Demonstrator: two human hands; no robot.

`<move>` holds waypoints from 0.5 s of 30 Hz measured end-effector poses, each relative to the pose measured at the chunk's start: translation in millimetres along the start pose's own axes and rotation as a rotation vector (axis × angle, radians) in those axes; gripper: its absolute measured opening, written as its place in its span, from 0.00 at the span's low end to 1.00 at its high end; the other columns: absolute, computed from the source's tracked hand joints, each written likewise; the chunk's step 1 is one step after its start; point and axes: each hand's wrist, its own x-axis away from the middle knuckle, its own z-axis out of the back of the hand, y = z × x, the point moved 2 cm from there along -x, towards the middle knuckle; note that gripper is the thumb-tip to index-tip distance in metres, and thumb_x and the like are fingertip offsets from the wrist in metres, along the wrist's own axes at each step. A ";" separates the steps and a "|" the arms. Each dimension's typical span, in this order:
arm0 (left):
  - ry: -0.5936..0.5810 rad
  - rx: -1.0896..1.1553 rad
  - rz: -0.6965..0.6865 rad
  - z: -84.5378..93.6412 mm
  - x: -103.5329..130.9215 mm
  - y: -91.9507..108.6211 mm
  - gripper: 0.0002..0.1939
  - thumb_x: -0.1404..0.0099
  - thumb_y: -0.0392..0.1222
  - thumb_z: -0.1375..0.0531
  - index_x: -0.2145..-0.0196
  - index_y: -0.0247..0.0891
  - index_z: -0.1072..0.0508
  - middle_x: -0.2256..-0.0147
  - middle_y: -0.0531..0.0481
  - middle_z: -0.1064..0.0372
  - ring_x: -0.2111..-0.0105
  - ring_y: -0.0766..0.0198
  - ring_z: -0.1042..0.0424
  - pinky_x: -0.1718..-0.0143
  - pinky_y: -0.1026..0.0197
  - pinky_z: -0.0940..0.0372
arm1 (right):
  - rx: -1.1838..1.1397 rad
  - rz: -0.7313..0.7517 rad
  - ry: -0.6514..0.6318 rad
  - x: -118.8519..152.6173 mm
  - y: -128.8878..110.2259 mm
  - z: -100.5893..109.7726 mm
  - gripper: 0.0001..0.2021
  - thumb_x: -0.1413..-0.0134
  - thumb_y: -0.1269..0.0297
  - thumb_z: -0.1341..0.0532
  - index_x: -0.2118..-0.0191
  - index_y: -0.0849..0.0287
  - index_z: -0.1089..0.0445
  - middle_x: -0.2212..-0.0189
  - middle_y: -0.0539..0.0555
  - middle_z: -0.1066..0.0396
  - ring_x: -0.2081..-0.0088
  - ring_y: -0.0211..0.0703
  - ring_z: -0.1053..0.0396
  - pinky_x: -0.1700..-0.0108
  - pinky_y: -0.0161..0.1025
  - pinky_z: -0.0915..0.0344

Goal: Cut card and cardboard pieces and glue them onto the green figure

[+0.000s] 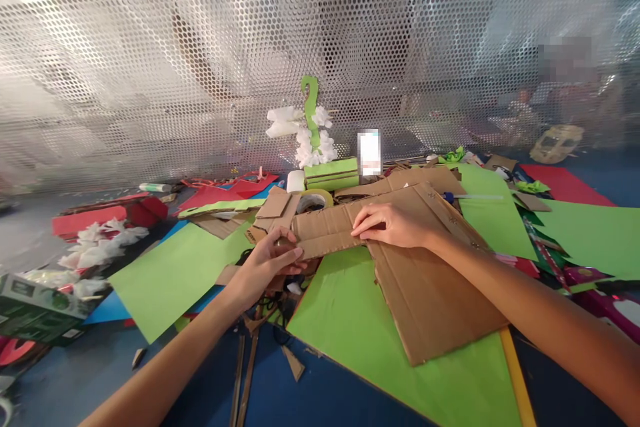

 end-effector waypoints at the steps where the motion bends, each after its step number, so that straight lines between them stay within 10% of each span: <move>1: 0.034 0.030 0.009 -1.5 1.2 1.2 0.26 0.44 0.50 0.25 0.59 0.42 0.36 0.69 0.55 0.25 0.69 0.62 0.19 0.68 0.65 0.26 | 0.000 -0.003 0.002 0.0 0.1 0.2 0.08 0.36 0.66 0.33 0.56 0.52 0.16 0.54 0.55 0.21 0.55 0.43 0.24 0.49 0.44 0.29; 15: 0.062 0.272 0.167 -16.5 2.1 3.7 0.14 0.36 0.44 0.31 0.56 0.33 0.23 0.64 0.40 0.19 0.69 0.62 0.20 0.65 0.65 0.23 | -0.012 0.021 -0.001 -1.2 -3.3 3.6 0.08 0.36 0.66 0.33 0.56 0.53 0.16 0.54 0.56 0.21 0.56 0.43 0.24 0.48 0.44 0.29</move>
